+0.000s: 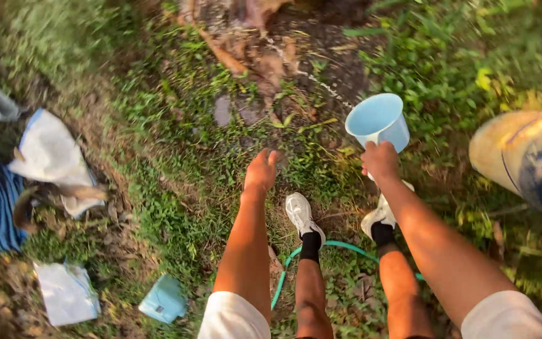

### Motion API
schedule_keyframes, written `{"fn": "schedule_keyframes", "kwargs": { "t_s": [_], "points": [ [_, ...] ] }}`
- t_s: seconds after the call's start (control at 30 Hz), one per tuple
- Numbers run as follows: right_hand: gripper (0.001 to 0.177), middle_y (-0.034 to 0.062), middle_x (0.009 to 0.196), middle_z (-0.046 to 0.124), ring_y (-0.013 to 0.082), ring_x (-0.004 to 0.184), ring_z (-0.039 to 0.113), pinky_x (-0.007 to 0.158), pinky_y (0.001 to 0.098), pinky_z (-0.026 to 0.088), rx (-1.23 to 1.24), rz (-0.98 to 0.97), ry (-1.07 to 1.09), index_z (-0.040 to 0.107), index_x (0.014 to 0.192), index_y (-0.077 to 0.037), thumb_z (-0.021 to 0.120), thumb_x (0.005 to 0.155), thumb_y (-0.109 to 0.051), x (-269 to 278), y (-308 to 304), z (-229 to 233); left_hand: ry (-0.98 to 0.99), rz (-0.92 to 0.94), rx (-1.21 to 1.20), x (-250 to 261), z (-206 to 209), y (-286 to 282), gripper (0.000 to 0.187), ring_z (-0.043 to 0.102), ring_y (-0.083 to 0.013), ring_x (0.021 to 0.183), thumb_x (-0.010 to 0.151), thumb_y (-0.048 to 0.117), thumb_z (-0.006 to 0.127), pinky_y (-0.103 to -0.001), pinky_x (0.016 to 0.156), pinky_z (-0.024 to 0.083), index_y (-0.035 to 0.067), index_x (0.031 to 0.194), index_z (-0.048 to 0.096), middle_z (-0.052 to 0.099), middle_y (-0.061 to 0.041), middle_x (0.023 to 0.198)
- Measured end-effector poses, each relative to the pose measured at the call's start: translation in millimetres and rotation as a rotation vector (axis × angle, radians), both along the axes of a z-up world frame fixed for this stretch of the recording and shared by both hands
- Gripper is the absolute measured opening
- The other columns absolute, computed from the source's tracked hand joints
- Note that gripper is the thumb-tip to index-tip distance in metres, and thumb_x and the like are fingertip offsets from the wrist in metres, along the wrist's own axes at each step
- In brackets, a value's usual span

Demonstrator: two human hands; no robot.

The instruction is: Watering the base of a coconut tree using a bucket and scoop.

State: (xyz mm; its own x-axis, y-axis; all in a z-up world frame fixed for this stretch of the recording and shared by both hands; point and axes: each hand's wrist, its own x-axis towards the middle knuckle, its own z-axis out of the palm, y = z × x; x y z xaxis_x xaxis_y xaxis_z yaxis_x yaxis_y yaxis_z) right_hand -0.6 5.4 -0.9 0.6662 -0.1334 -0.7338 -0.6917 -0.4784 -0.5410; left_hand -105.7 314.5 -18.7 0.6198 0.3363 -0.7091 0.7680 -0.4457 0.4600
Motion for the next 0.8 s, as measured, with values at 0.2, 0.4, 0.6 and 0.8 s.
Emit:
{"fn": "schedule_keyframes", "kwargs": {
  "t_s": [0.2, 0.4, 0.6, 0.8],
  "points": [
    [0.031, 0.0191, 0.085, 0.069, 0.0308, 0.071, 0.066, 0.065, 0.0480, 0.052, -0.313, -0.128, -0.324, 0.060, 0.109, 0.006, 0.063, 0.100, -0.023, -65.1, -138.5, 11.0, -0.053, -0.319, 0.060, 33.9, -34.6, -101.7, 0.065, 0.060, -0.0448, 0.125, 0.102, 0.056, 0.046, -0.050, 0.109, 0.045, 0.005, 0.141, 0.057, 0.064, -0.027, 0.132],
    [0.034, 0.0186, 0.091, 0.066, 0.0328, 0.075, 0.064, 0.066, 0.0497, 0.049, -0.377, -0.261, -0.431, 0.054, 0.124, 0.002, 0.064, 0.104, -0.024, -51.8, -242.0, 91.3, -0.227, -0.474, -0.153, 127.7, 22.2, -254.9, 0.068, 0.061, -0.0402, 0.129, 0.100, 0.058, 0.045, -0.048, 0.109, 0.048, 0.007, 0.144, 0.055, 0.063, -0.025, 0.138],
    [0.029, 0.0212, 0.096, 0.059, 0.0377, 0.077, 0.061, 0.063, 0.0535, 0.044, -0.531, -0.387, -0.473, 0.049, 0.124, 0.002, 0.062, 0.108, -0.018, -74.2, -379.8, 86.8, -0.222, -0.791, -0.157, 199.0, 104.2, -425.8, 0.074, 0.041, -0.0416, 0.146, 0.101, 0.063, 0.044, -0.049, 0.118, 0.040, 0.018, 0.159, 0.040, 0.041, -0.020, 0.160],
    [0.022, 0.0266, 0.108, 0.058, 0.0468, 0.099, 0.059, 0.079, 0.0581, 0.047, -0.743, -0.400, -0.366, 0.049, 0.117, 0.001, 0.064, 0.107, -0.013, -91.1, -486.4, 31.4, -0.175, -1.106, -0.153, 200.5, 124.2, -574.3, 0.070, 0.018, -0.0336, 0.157, 0.099, 0.059, 0.045, -0.050, 0.118, 0.031, 0.030, 0.162, 0.029, 0.012, -0.001, 0.173]
  ]
}}
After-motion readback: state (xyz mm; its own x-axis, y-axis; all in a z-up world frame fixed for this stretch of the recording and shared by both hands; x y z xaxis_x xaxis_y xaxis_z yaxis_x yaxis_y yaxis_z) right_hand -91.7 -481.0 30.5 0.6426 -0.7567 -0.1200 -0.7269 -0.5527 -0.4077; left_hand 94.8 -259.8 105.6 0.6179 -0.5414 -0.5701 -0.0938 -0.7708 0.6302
